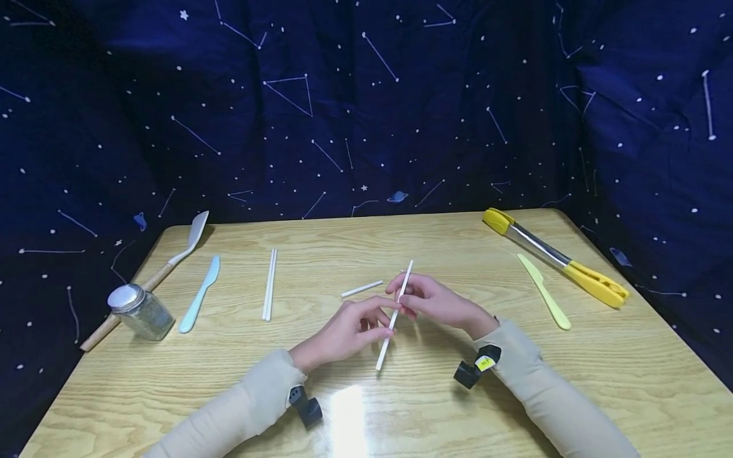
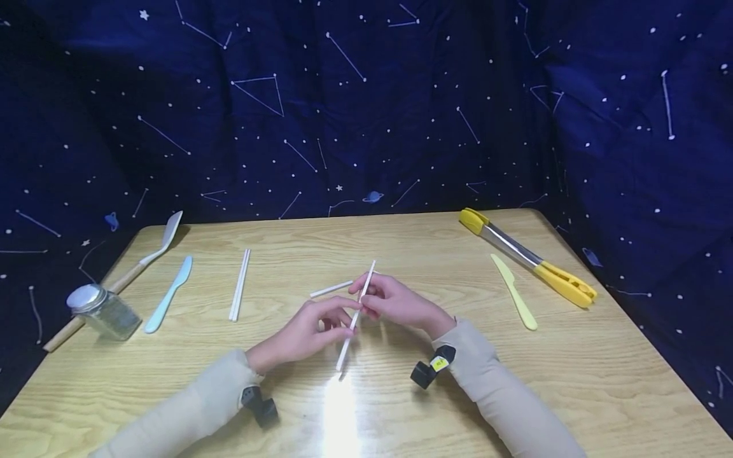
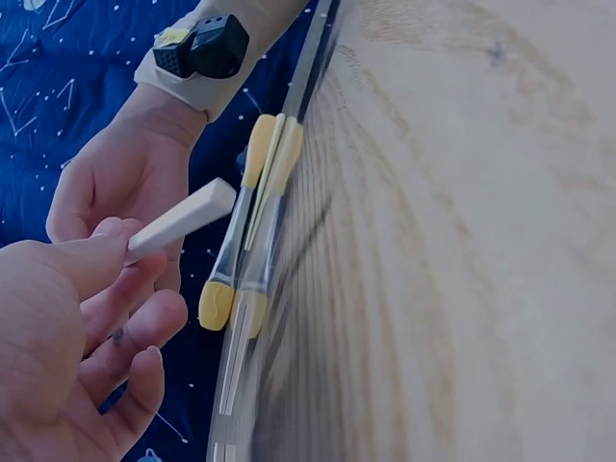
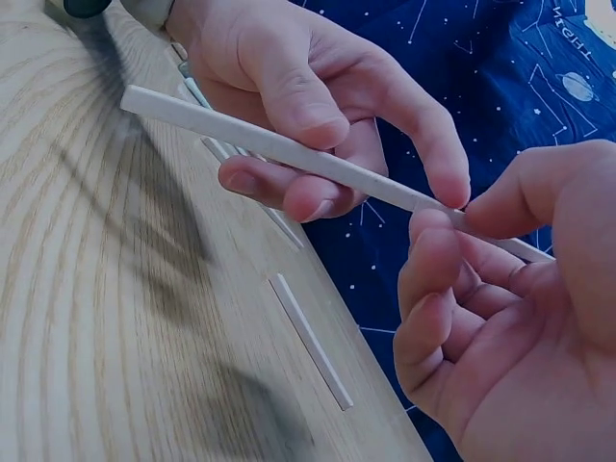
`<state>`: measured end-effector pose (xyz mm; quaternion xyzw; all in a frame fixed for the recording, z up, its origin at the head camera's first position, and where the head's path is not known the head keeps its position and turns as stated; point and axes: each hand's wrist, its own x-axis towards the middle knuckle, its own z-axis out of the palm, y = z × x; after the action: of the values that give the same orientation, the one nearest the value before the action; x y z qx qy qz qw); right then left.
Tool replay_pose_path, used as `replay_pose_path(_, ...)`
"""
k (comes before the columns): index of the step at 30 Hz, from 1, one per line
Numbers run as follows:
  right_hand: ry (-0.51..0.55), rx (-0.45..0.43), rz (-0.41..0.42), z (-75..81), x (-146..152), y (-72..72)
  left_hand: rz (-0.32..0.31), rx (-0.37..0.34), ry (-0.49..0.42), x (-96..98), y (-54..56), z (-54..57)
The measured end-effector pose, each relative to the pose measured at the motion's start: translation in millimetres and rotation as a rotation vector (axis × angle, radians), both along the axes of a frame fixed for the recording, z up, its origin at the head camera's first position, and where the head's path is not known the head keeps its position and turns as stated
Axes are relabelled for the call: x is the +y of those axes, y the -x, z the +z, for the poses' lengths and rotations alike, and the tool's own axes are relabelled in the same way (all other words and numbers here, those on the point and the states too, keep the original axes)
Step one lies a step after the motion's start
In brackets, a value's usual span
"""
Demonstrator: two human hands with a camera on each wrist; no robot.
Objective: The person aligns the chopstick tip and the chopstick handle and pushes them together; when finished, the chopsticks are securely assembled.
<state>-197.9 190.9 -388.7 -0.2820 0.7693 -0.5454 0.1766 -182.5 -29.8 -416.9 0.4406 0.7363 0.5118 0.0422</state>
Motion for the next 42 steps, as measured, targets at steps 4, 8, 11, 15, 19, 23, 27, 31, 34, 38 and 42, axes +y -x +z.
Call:
replay_pose_path(4, -0.005, -0.003, 0.009, 0.8, -0.4, 0.5, -0.009, 0.007, -0.007, 0.5, 0.8, -1.7)
replay_pose_path(8, -0.013, -0.005, 0.001, 0.3, -1.0, 2.1, 0.013, 0.016, -0.004, -0.4, 1.0, -3.5)
replay_pose_path(11, -0.004, 0.000, -0.018, -1.5, 0.1, 4.4, 0.035, 0.029, 0.001, -2.2, 1.7, -5.3)
replay_pose_path(15, 0.024, 0.023, -0.116, -4.2, 4.6, 8.3, 0.070, 0.035, 0.017, -6.4, 4.2, -7.8)
replay_pose_path(19, 0.032, 0.045, -0.238, -9.8, 10.6, 14.4, 0.106, 0.020, 0.034, -13.5, 7.2, -9.9)
replay_pose_path(23, 0.004, 0.043, -0.308, -19.3, 17.6, 20.6, 0.148, 0.001, 0.054, -22.7, 10.2, -13.1)
replay_pose_path(27, -0.063, 0.048, -0.382, -26.5, 23.9, 24.0, 0.188, -0.018, 0.065, -32.9, 14.2, -16.9)
replay_pose_path(31, -0.144, 0.064, -0.457, -29.6, 28.3, 27.5, 0.231, -0.024, 0.052, -43.3, 20.1, -20.4)
replay_pose_path(34, -0.191, 0.075, -0.489, -31.4, 29.8, 29.7, 0.265, -0.022, 0.043, -50.9, 24.4, -22.5)
replay_pose_path(38, -0.249, 0.130, -0.492, -34.2, 31.0, 33.3, 0.302, -0.014, 0.059, -60.1, 29.4, -25.7)
replay_pose_path(42, -0.316, 0.227, -0.491, -36.5, 30.8, 36.2, 0.328, -0.002, 0.077, -68.0, 33.6, -28.1)
